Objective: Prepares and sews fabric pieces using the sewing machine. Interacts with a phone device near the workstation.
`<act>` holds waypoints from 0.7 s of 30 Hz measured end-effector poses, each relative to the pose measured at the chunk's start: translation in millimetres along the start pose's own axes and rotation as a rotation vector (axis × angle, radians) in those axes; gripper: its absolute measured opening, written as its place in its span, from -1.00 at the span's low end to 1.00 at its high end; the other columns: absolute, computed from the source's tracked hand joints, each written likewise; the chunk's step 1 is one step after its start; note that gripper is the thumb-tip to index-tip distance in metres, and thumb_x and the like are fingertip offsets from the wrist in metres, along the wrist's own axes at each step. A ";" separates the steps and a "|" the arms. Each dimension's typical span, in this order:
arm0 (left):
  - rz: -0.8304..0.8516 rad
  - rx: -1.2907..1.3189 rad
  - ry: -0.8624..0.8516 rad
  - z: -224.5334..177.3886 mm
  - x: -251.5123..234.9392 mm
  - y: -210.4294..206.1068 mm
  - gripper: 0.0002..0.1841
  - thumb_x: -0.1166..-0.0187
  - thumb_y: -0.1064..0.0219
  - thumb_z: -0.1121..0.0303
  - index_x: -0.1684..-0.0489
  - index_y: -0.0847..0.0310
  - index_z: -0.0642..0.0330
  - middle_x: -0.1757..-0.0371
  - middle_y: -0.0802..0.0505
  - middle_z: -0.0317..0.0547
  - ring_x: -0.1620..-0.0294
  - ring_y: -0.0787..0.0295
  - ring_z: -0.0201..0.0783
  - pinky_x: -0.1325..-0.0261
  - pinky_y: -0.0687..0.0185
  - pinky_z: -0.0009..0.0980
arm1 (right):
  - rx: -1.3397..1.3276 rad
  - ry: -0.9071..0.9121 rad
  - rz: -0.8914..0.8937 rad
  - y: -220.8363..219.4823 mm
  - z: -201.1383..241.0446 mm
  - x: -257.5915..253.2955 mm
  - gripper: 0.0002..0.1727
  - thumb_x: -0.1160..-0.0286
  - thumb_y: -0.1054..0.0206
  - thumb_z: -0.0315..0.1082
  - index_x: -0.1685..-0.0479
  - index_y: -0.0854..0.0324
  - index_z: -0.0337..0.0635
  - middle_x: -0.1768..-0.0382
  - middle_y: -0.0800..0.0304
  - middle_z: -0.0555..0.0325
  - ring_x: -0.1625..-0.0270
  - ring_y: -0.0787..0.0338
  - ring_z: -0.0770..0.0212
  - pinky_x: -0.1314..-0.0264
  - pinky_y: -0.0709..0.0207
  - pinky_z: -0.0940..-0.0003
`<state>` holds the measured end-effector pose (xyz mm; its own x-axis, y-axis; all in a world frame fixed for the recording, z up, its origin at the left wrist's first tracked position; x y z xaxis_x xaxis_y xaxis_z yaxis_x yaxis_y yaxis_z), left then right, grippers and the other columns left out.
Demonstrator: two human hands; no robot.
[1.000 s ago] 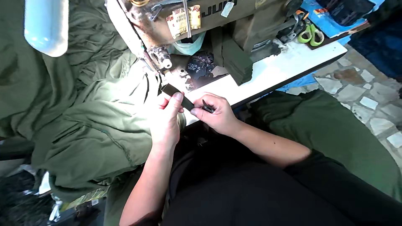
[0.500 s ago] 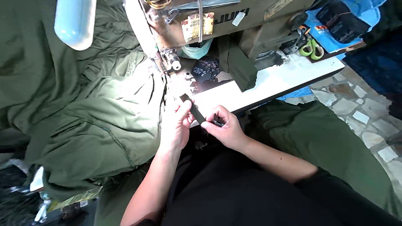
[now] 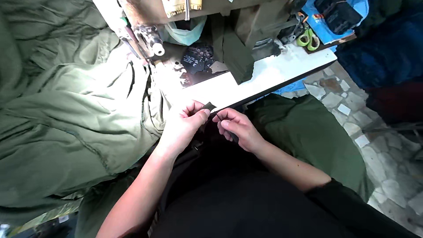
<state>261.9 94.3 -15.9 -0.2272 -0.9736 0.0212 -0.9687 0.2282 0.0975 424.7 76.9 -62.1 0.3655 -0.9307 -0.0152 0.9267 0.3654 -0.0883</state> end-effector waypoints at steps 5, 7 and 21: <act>0.069 -0.215 -0.004 -2.0 -4.6 -14.8 -0.85 -0.54 -0.29 0.44 0.42 -0.74 0.06 0.56 -0.73 -0.45 0.58 -0.57 -0.64 0.51 -0.43 -0.69 | -0.069 0.089 -0.048 1.7 -3.4 6.1 -0.86 -0.61 -0.16 -0.33 0.09 -0.62 -0.10 0.49 -0.65 0.40 0.57 -0.52 0.60 0.52 -0.41 0.72; 0.105 -0.284 -0.023 -3.0 -2.6 -19.1 -0.84 -0.55 -0.30 0.45 0.43 -0.75 0.06 0.57 -0.74 -0.43 0.60 -0.56 -0.62 0.56 -0.41 -0.68 | -0.091 0.113 -0.055 1.1 -3.5 7.0 -0.88 -0.62 -0.18 -0.33 0.11 -0.62 -0.09 0.50 -0.64 0.40 0.58 -0.51 0.61 0.53 -0.40 0.72; 0.163 -0.343 0.110 25.5 10.4 -37.2 -0.82 -0.53 -0.32 0.47 0.51 -0.73 0.09 0.61 -0.68 -0.39 0.64 -0.48 -0.57 0.58 -0.33 -0.62 | -0.188 -0.016 -0.086 -1.6 -33.4 27.3 -0.87 -0.62 -0.16 -0.35 0.22 -0.60 -0.11 0.61 -0.60 0.40 0.62 -0.48 0.62 0.53 -0.36 0.72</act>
<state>293.0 75.8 -44.7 -0.3455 -0.9232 0.1685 -0.8269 0.3843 0.4106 430.3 50.3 -95.7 0.2887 -0.9573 0.0161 0.9223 0.2736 -0.2730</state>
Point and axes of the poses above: each hand's wrist, its own x-axis away from the middle knuckle, its own y-axis out of the back of the hand, z = x × y, the point moved 6 cm from there along -x, towards the middle knuckle
